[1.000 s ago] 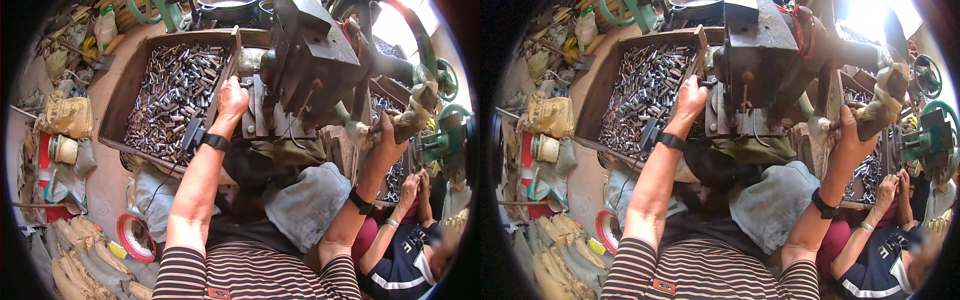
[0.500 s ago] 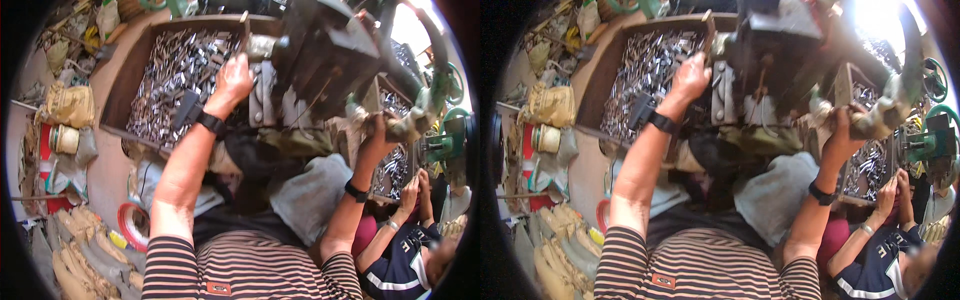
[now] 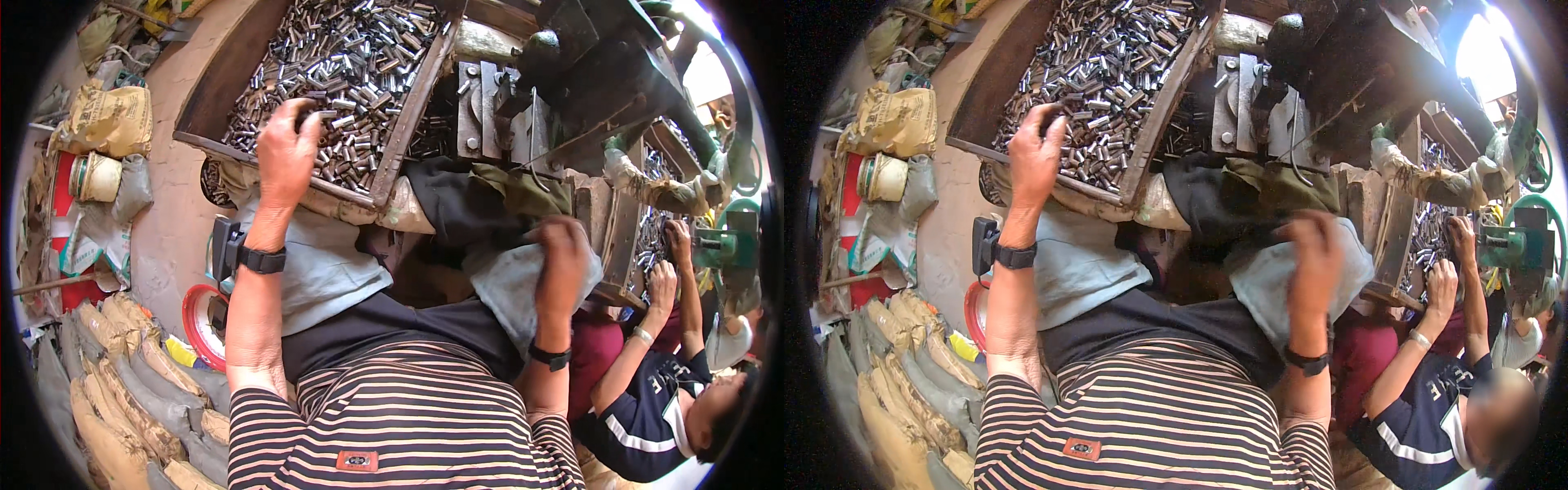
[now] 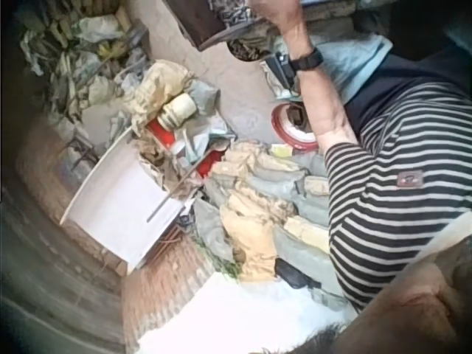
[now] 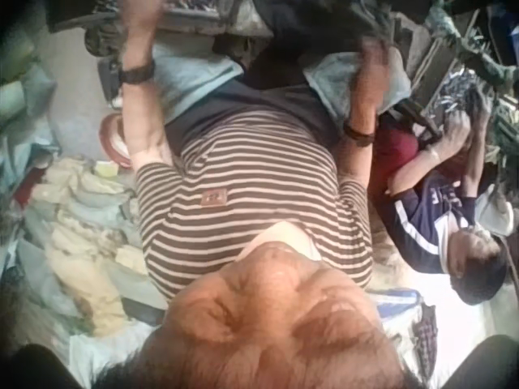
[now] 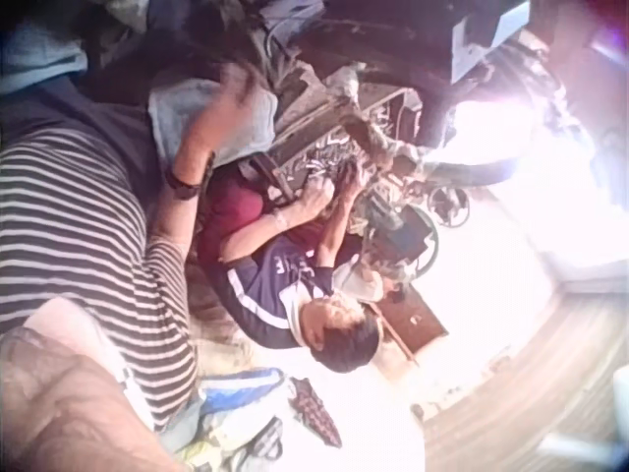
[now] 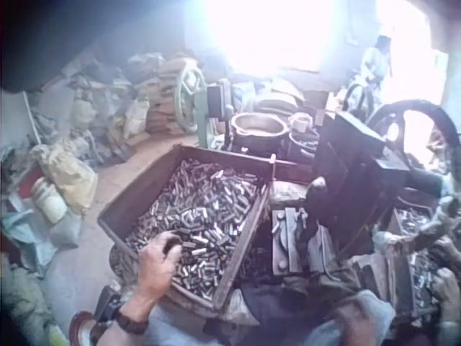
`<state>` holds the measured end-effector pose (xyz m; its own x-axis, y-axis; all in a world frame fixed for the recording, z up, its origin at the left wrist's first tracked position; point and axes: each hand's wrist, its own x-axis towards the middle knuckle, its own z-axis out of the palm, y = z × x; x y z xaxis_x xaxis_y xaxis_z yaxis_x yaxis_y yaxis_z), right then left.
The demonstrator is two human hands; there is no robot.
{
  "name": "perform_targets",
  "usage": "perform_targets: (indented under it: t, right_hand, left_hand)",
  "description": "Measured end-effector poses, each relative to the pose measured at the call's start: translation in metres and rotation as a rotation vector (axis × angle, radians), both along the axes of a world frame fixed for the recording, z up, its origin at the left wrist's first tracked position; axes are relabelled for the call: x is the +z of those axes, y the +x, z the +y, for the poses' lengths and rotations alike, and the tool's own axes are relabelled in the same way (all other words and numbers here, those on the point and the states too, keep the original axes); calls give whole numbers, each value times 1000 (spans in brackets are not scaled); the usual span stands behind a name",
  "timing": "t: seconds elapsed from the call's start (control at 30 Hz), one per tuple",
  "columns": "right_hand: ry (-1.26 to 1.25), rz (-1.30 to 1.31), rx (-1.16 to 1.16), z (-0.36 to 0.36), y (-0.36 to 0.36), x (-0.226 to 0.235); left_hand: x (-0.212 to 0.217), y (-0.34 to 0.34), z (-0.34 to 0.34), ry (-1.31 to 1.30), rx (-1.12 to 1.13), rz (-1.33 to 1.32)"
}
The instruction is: Processing small metal sleeves using a manual punch press by loading a part, engaging the press, and removing the part.
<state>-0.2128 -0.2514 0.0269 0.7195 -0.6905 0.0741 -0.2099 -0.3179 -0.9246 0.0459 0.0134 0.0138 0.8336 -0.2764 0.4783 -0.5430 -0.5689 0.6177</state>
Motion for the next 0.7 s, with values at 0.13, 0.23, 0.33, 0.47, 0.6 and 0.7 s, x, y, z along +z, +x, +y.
perform_targets:
  t: [0.13, 0.23, 0.33, 0.47, 0.6, 0.7]
  right_hand:
    - [-100, 434, 827, 70, 34, -61]
    - [-357, 766, 1070, 99, 65, -152]
    - [-343, 1066, 1121, 103, 94, -248]
    - [-356, 1162, 1017, 95, 131, -331]
    - [-356, 1190, 984, 110, 112, -371]
    - [-343, 1240, 954, 109, 72, -394]
  left_hand:
    - [-32, 5, 23, 95, 123, -122]
    - [-52, 12, 17, 156, 133, -215]
    - [-55, 18, 10, 129, 92, -252]
    - [-54, 23, 4, 141, 58, -138]
    - [-44, 24, 19, 176, 77, -88]
    - [-48, 20, 17, 186, 79, -7]
